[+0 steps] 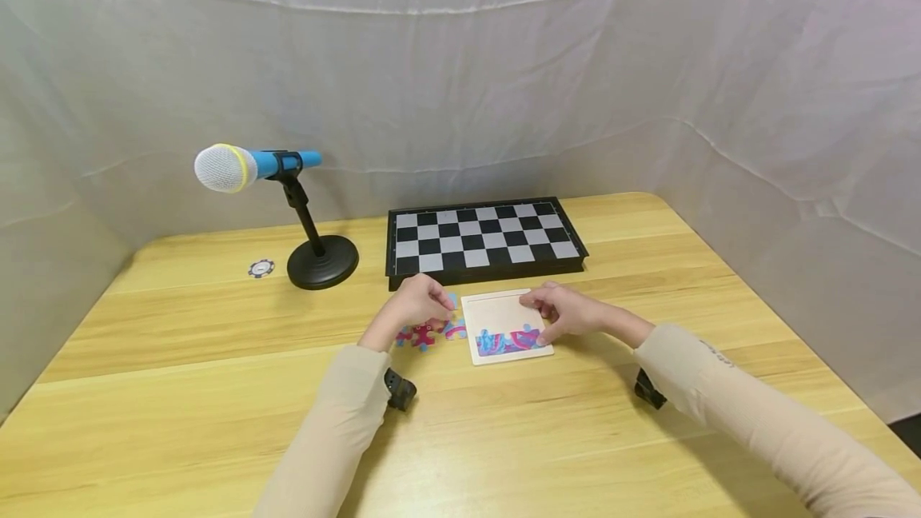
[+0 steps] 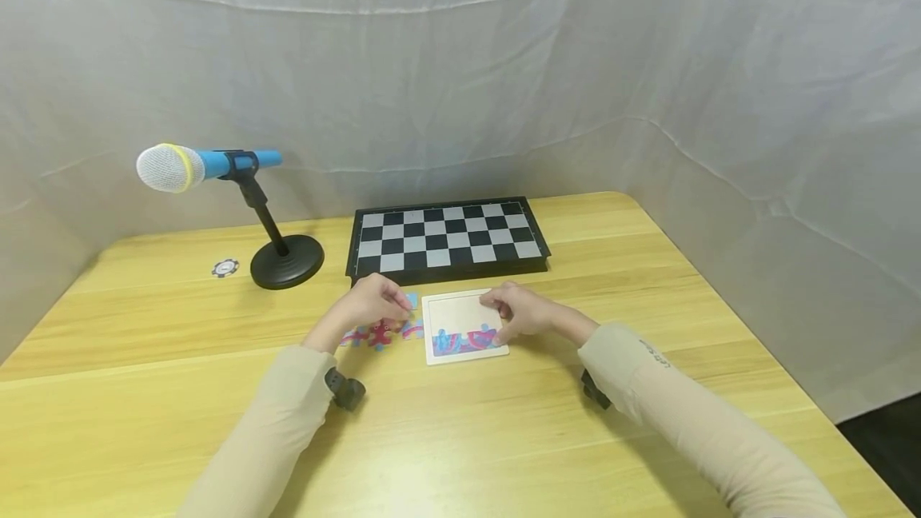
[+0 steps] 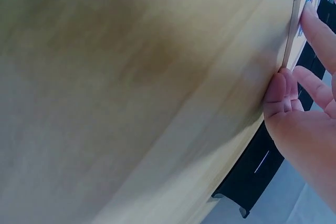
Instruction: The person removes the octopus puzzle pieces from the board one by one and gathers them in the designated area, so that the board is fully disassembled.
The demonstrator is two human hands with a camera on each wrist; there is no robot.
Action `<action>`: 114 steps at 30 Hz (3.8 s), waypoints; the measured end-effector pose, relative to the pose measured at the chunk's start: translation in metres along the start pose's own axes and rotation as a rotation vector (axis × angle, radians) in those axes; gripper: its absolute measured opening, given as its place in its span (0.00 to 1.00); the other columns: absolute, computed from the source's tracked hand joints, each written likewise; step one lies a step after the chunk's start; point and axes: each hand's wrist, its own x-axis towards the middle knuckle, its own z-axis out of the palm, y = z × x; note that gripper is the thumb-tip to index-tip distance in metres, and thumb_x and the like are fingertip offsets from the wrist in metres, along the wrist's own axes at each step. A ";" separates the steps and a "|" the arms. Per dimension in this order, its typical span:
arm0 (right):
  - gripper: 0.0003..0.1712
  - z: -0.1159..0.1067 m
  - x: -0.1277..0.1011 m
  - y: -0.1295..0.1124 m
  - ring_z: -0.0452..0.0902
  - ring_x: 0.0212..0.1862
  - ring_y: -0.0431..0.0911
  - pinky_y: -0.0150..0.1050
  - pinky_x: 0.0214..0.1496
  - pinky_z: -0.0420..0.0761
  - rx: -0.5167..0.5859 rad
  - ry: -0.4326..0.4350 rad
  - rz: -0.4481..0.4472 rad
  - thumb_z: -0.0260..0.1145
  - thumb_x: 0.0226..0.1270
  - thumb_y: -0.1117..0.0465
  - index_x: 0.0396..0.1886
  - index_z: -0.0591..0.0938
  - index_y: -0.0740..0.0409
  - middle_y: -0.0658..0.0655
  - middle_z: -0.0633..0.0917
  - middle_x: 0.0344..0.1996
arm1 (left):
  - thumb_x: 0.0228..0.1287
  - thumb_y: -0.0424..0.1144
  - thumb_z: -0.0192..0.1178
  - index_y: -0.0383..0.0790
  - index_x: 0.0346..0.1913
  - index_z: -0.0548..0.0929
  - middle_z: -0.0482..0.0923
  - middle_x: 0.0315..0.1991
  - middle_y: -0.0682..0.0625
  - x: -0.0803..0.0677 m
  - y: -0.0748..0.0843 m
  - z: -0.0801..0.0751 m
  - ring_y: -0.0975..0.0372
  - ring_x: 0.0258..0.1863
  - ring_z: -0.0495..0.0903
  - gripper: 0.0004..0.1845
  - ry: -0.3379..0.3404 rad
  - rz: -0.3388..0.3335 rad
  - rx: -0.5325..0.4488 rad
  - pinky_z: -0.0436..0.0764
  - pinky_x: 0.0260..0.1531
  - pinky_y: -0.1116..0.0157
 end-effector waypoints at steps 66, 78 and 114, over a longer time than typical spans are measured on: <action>0.18 0.000 0.001 -0.007 0.62 0.30 0.45 0.32 0.32 0.65 0.092 -0.144 -0.108 0.64 0.49 0.75 0.42 0.82 0.64 0.54 0.72 0.29 | 0.52 0.27 0.61 0.33 0.30 0.83 0.70 0.13 0.49 0.006 0.019 0.029 0.65 0.10 0.61 0.02 -0.231 0.104 0.088 0.61 0.12 0.73; 0.19 -0.001 0.001 -0.004 0.62 0.29 0.43 0.31 0.31 0.66 0.073 -0.141 -0.169 0.64 0.49 0.75 0.43 0.82 0.62 0.53 0.71 0.27 | 0.54 0.28 0.60 0.34 0.26 0.81 0.70 0.15 0.49 0.007 0.022 0.031 0.64 0.11 0.62 0.02 -0.209 0.073 0.097 0.63 0.13 0.71; 0.18 -0.001 0.002 -0.007 0.62 0.30 0.43 0.31 0.31 0.66 0.068 -0.147 -0.109 0.64 0.48 0.76 0.42 0.82 0.65 0.54 0.72 0.29 | 0.52 0.29 0.63 0.35 0.23 0.80 0.76 0.17 0.48 0.004 0.024 0.026 0.60 0.14 0.71 0.04 -0.154 0.154 0.036 0.64 0.11 0.71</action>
